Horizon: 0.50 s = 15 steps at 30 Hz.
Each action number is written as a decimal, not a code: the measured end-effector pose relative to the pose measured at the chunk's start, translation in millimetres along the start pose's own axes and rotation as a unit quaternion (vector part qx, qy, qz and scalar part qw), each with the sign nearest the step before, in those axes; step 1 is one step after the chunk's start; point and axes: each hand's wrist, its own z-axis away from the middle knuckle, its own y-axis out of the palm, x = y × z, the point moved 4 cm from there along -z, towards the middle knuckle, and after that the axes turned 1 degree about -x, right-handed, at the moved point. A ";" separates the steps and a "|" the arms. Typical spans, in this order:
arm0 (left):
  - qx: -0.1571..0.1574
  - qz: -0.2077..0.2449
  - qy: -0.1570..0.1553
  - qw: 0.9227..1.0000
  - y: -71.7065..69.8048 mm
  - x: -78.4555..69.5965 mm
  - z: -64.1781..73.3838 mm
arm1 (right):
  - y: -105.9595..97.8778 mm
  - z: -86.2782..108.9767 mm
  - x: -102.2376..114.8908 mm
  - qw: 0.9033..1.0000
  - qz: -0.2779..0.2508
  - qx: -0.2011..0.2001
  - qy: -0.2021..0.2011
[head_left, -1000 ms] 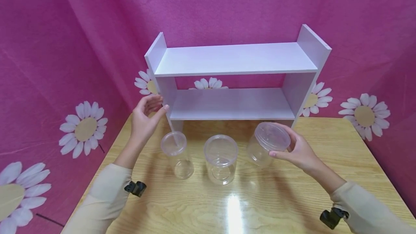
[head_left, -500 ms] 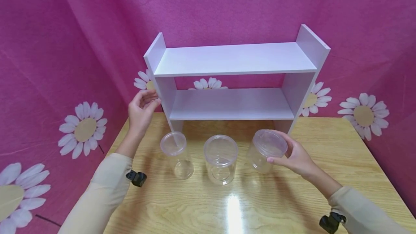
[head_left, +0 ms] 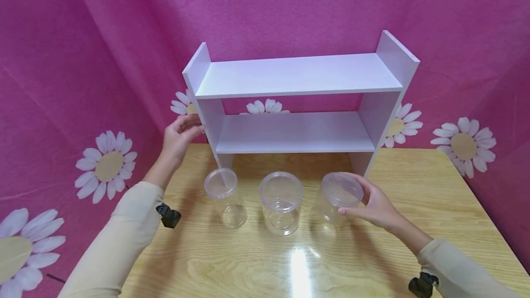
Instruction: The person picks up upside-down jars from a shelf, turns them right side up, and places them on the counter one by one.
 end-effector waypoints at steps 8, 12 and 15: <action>0.043 -0.023 -0.038 0.998 -6.8 -3.5 -5.8 | -1.8 1.6 -8.5 1.000 0.015 -0.001 0.007; 0.046 -0.013 -0.063 0.997 -6.3 -6.5 -7.4 | -2.4 3.5 -16.5 0.999 0.032 0.002 0.014; 0.045 -0.012 -0.075 0.996 -5.2 -8.1 -8.1 | -2.2 5.4 -24.2 0.999 0.043 0.008 0.018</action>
